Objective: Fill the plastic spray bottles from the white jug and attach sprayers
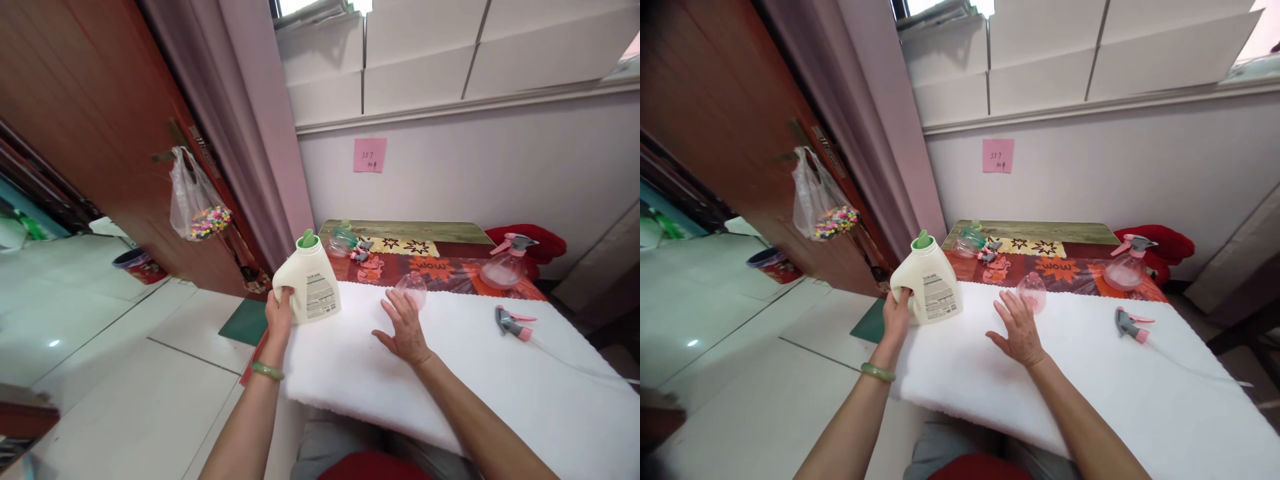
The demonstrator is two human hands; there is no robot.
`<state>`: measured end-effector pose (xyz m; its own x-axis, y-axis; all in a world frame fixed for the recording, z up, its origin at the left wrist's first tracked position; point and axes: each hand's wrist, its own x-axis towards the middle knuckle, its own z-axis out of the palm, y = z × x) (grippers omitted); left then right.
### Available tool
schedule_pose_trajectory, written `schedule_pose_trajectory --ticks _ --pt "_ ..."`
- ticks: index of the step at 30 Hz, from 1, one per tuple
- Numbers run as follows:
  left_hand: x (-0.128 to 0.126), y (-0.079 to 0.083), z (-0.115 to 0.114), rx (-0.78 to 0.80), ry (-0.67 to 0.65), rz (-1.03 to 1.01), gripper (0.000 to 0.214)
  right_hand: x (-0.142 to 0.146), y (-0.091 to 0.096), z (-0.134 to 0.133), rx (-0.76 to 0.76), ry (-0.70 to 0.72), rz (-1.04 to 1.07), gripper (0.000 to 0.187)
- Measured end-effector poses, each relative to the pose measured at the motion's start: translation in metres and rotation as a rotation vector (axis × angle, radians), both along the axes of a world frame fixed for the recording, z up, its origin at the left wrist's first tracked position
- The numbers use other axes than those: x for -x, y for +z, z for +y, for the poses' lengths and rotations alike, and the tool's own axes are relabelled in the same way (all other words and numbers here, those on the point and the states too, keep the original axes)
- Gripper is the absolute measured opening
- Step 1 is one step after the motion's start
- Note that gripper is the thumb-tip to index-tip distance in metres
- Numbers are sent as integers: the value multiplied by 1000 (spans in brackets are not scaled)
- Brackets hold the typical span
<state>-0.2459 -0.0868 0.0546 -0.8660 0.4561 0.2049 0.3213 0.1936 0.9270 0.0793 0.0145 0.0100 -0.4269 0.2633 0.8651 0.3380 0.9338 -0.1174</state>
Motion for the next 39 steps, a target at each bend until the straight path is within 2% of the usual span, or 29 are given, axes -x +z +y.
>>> schedule_pose_trajectory --ticks 2,4,8,11,13,15,18,22,25,27,29,31,33,35,37,39 --pt "1 6 3 23 -14 30 35 13 8 -5 110 84 20 81" --pt "-1 17 4 46 -31 81 33 24 14 -7 313 152 67 80" --pt "-10 48 1 82 -80 231 32 48 20 -5 899 305 264 81" --pt "-18 74 -5 117 -120 369 30 66 22 -3 1264 439 386 95" --pt "-25 88 -11 150 -147 454 27 77 23 -3 1398 548 429 106" --pt "-34 98 -17 192 -164 514 25 86 23 -5 1462 672 457 113" --pt "-48 101 -24 266 -176 568 24 93 20 -8 1516 830 480 102" --pt "-62 98 -30 330 -173 619 23 95 13 -10 1567 940 509 72" --pt "-67 98 -35 319 -183 632 28 94 13 -10 1580 965 539 68" --pt "-64 96 -41 271 -173 615 39 92 15 -10 1587 991 554 69" --pt "-57 91 -49 195 -111 544 65 92 19 -10 1591 1012 563 70" --pt "-46 79 -58 67 -28 353 94 91 21 -10 1592 1026 558 71" --pt "-36 62 -65 -98 -26 -4 111 91 24 -9 1592 1027 553 72" --pt "-31 41 -69 -184 -78 -333 114 90 26 -9 1599 1022 558 74" --pt "-33 18 -69 -262 -180 -470 110 89 28 -8 1608 1025 560 73" --pt "-40 -3 -68 -283 -291 -554 95 86 30 -7 1617 1037 558 72"
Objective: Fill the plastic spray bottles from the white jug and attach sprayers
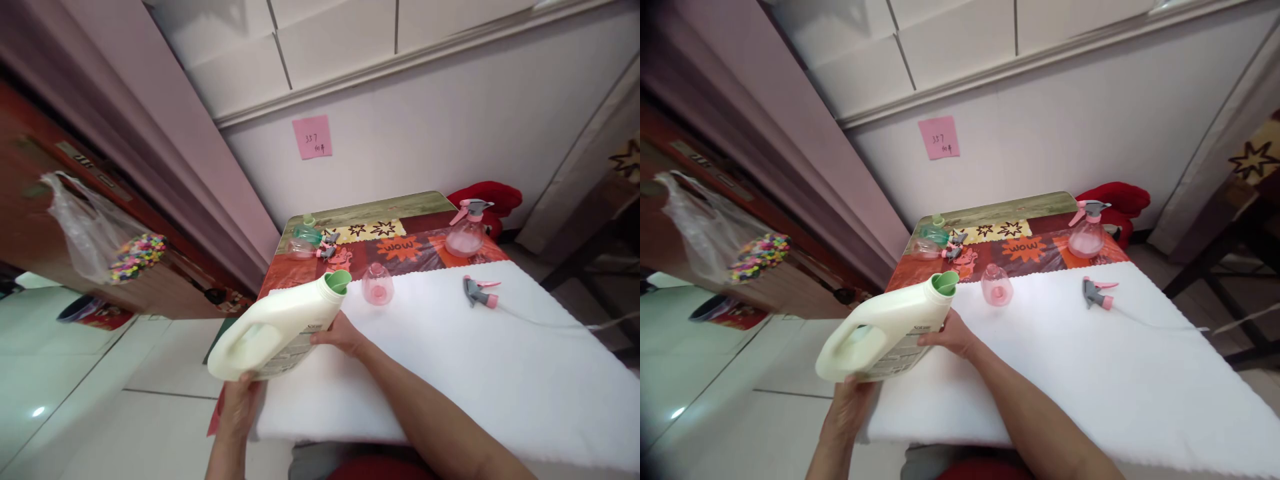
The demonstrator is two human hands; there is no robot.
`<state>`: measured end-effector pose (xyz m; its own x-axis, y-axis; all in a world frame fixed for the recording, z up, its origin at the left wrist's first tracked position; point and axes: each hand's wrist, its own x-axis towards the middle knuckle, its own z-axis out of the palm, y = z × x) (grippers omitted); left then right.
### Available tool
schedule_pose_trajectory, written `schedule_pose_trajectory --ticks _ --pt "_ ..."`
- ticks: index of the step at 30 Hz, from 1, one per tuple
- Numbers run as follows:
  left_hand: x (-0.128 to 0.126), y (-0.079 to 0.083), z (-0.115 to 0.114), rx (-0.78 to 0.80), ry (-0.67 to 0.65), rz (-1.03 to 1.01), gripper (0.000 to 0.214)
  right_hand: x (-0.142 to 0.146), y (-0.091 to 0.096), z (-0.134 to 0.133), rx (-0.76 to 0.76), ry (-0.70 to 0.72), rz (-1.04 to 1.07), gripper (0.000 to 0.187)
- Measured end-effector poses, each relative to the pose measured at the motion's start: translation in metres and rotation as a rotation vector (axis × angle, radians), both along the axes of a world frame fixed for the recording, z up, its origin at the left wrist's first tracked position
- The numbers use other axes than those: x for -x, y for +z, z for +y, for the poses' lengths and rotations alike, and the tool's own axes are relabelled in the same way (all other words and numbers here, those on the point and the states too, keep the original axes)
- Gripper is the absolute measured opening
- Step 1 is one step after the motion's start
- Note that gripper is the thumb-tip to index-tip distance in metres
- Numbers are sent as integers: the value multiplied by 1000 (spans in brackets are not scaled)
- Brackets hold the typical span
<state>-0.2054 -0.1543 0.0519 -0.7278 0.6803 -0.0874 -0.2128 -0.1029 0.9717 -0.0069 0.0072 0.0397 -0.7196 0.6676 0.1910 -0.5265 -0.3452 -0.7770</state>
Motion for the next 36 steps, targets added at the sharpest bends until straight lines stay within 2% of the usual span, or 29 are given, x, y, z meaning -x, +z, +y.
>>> schedule_pose_trajectory --ticks 3,6,10,13,17,20,24,30,36 --pt "-12 -17 6 9 -81 -73 82 -4 3 1 19 9 0 71" --pt "-19 -17 13 9 -48 -116 82 -6 4 2 24 6 11 72" --pt "-23 -4 19 -4 35 -109 80 -4 4 4 -50 -88 19 72" --pt "-27 9 21 -3 83 -68 78 -4 1 6 -224 -223 -38 60" --pt "-32 26 25 -19 50 27 85 -9 -3 7 -446 -437 -201 49" --pt "-37 38 31 -51 41 72 93 -13 -4 9 -496 -530 -272 51" --pt "-45 53 38 -88 45 156 91 -16 -3 13 -450 -565 -303 51" --pt "-53 75 40 -66 18 229 90 -18 2 18 -216 -595 -162 50" --pt "-56 84 43 -39 17 280 83 -22 2 25 -142 -602 -114 53"
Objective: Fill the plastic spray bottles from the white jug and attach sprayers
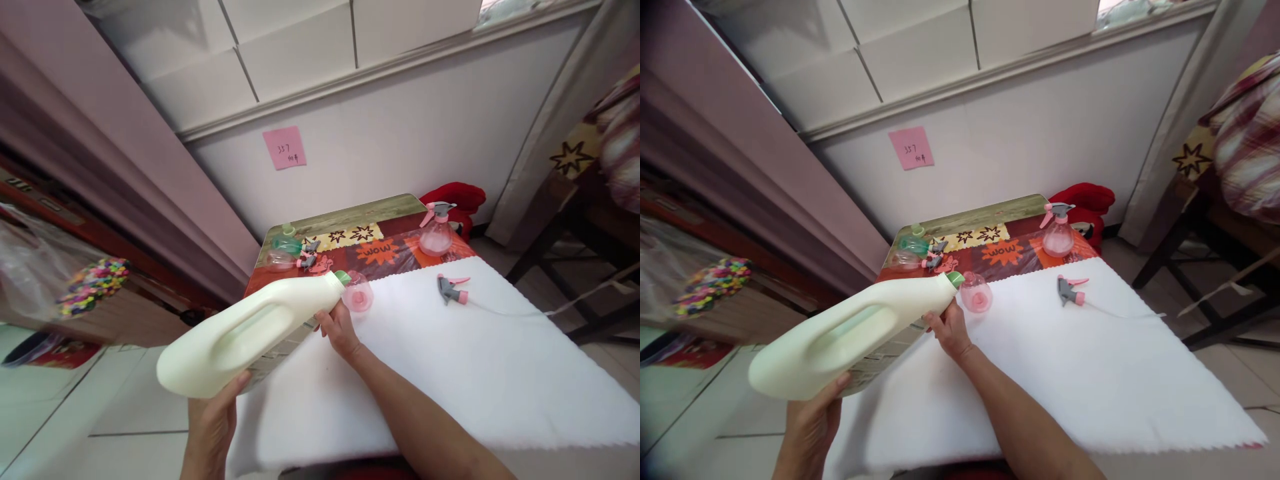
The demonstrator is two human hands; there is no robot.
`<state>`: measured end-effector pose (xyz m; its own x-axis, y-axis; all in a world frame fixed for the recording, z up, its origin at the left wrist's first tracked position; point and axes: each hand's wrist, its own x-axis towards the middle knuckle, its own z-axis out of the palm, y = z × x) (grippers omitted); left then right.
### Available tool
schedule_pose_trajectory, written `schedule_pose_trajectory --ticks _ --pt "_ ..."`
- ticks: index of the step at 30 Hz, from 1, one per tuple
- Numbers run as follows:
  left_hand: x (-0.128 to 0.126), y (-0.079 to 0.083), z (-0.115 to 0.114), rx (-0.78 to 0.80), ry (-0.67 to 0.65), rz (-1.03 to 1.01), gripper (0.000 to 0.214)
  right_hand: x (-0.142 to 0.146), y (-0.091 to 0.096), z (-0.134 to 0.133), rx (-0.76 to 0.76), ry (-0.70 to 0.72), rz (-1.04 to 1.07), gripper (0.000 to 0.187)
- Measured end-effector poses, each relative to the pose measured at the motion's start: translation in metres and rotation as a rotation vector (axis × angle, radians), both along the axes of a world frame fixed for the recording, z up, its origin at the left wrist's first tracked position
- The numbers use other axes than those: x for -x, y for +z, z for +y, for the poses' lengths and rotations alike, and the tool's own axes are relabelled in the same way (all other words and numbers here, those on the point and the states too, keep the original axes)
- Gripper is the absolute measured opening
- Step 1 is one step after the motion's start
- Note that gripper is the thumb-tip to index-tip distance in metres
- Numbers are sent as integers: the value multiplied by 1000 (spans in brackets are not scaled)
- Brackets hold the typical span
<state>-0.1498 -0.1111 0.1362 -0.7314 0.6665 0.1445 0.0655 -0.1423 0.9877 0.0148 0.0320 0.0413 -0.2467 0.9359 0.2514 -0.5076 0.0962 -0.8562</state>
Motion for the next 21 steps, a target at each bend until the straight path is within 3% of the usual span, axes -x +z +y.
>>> schedule_pose_trajectory --ticks 21 --pt "-8 19 7 23 -7 -7 80 -1 1 4 79 45 52 52"
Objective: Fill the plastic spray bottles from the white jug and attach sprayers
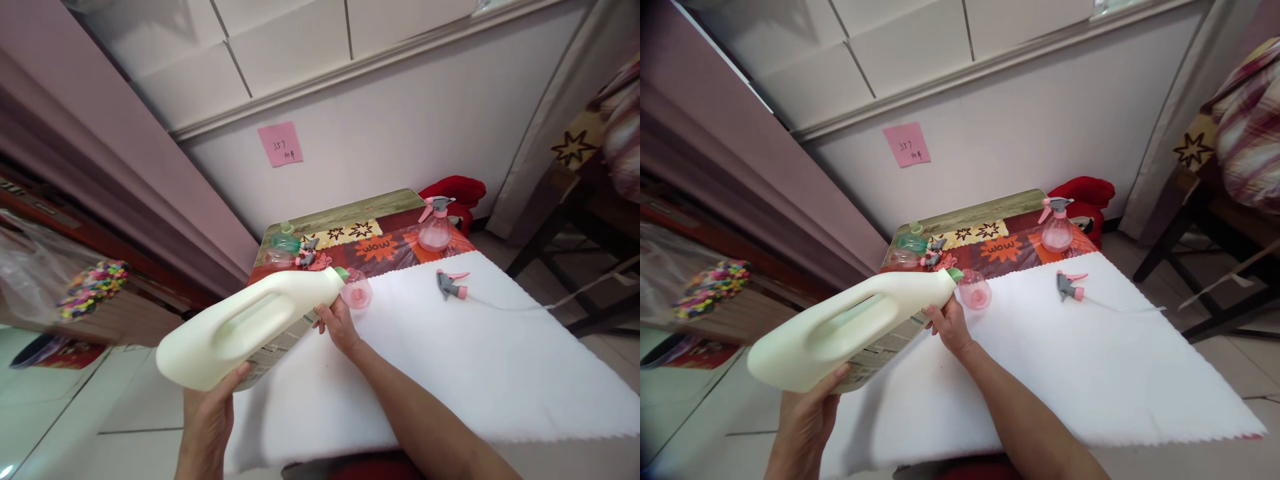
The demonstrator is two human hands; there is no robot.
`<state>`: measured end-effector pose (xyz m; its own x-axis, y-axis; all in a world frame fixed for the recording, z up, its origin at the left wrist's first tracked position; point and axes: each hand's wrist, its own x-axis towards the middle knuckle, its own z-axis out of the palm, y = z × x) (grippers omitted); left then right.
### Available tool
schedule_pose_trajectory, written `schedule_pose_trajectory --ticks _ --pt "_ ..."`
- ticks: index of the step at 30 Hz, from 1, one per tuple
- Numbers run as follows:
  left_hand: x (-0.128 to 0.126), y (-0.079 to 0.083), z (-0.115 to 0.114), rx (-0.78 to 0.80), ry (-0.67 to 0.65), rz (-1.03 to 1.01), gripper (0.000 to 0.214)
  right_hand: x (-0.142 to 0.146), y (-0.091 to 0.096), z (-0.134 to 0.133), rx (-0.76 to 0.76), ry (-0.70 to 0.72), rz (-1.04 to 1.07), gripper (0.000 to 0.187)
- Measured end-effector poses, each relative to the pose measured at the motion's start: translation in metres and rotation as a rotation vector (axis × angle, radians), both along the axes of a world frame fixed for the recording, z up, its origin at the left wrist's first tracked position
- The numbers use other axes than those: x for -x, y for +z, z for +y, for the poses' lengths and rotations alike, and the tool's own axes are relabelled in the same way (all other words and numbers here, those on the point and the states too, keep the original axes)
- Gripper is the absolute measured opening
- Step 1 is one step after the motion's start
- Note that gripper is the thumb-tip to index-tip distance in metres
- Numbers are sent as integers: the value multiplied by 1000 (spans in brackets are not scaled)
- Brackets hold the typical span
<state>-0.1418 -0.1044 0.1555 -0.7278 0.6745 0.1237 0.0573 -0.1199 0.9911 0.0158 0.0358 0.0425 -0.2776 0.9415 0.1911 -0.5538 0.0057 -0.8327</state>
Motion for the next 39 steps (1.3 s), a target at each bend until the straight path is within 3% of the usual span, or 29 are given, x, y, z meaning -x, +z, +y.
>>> schedule_pose_trajectory --ticks 22,39 --pt "-7 13 0 38 -4 -15 82 -1 0 2 -13 10 4 47" --pt "-6 18 3 46 -28 48 85 1 1 3 21 3 31 55"
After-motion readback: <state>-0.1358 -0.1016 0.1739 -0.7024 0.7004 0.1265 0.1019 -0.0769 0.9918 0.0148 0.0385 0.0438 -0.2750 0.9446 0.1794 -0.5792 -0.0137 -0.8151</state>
